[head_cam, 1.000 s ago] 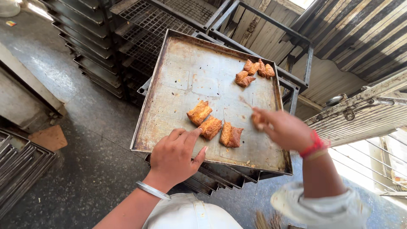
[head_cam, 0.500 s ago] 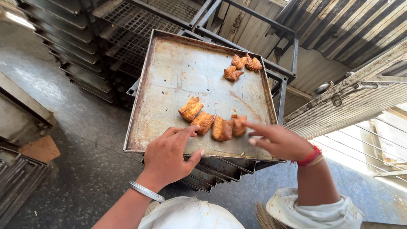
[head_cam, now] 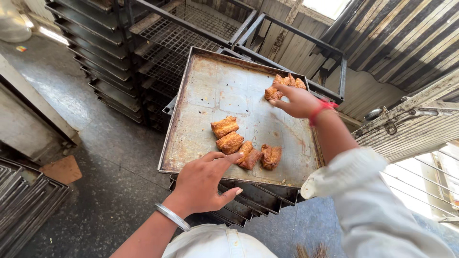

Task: The person scrapes food residue off metal baking trays using a metal scraper. They remove several trays from a rack, scrape them clean, and place them back. They also gather baked goods from a tray and place them on a counter.

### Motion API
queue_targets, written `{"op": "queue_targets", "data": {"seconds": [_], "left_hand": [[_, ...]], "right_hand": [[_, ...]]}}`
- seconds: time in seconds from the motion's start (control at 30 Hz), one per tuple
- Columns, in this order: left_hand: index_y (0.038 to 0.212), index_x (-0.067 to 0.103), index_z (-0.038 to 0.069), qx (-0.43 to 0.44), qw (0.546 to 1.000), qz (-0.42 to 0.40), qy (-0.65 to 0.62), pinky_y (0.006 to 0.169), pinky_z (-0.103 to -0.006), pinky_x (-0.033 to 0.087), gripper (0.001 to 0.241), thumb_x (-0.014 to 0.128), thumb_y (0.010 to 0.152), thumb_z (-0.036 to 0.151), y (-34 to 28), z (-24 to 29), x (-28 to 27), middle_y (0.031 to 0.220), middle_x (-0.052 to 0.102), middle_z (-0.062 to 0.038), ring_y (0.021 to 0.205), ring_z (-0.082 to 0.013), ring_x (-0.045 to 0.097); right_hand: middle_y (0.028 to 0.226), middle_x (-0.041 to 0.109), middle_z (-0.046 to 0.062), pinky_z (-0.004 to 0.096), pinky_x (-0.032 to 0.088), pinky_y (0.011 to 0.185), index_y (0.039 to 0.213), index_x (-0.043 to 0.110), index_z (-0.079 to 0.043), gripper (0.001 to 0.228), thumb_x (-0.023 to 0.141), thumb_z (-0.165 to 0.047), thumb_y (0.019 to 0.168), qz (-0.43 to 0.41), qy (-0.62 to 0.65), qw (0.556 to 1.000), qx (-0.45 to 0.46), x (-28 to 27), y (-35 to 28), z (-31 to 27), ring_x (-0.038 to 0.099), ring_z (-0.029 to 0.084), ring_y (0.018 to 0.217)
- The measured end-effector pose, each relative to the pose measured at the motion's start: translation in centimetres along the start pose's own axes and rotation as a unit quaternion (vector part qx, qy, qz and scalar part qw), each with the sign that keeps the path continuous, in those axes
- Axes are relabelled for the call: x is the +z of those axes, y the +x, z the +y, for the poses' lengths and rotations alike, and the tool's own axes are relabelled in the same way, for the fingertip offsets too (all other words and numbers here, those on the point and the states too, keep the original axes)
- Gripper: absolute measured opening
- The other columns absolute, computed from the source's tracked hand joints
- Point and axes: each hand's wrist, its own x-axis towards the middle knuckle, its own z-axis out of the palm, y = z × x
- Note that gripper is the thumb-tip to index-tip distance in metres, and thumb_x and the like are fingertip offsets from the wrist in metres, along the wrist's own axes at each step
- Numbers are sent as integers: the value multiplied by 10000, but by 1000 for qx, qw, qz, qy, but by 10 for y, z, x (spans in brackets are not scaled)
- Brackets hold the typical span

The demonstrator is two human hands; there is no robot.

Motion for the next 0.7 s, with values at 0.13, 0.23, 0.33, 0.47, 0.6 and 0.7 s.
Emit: {"op": "queue_targets", "data": {"seconds": [0.13, 0.23, 0.33, 0.47, 0.6, 0.7], "left_hand": [[1477, 483, 182, -38, 998, -50, 3, 813, -446, 550, 810, 732, 794, 539, -2, 2, -5, 1165, 690, -109, 1160, -296, 611], [1481, 484, 178, -25, 999, -38, -2, 812, -455, 548, 811, 743, 803, 540, 0, 0, -9, 1224, 671, -141, 1166, -305, 603], [1462, 494, 173, -10, 999, -32, 1, 805, -451, 554, 793, 737, 796, 530, -3, 0, -6, 1186, 703, -102, 1214, -296, 597], [1465, 488, 186, -20, 998, -53, 10, 794, -446, 561, 785, 720, 797, 527, 1, 2, -5, 1099, 739, -65, 1254, -288, 586], [1488, 478, 202, -28, 997, -58, 29, 766, -450, 562, 804, 711, 802, 551, 6, 6, -7, 1104, 744, -57, 1230, -280, 590], [1527, 472, 239, -51, 996, -67, 38, 751, -446, 563, 850, 706, 790, 591, 10, 9, -6, 1189, 727, -60, 1196, -265, 599]], "right_hand": [[1353, 638, 124, 426, 483, 1050, 1347, 618, -127, 484, 570, -443, 983, -87, -9, 995, -40, 25, 21, 13, 644, 308, 1188], [1317, 656, 125, 447, 501, 992, 1179, 697, -100, 386, 599, -392, 947, -71, -24, 994, -75, 24, -14, 11, 652, 339, 1142], [1097, 756, 123, 440, 526, 943, 1129, 708, -139, 328, 598, -404, 970, -100, -8, 995, -18, 8, -69, 12, 701, 341, 1035], [1034, 787, 99, 424, 554, 890, 1092, 725, -151, 334, 642, -419, 911, -103, 20, 994, 7, -7, -136, 0, 741, 307, 978], [1169, 753, 103, 414, 507, 996, 1144, 711, -140, 372, 666, -415, 898, -104, 68, 991, -47, -8, -183, -40, 701, 281, 1110], [1285, 677, 164, 455, 439, 1042, 1214, 677, -86, 399, 690, -355, 919, -67, 81, 982, -159, 3, -188, -78, 577, 348, 1261]]}}
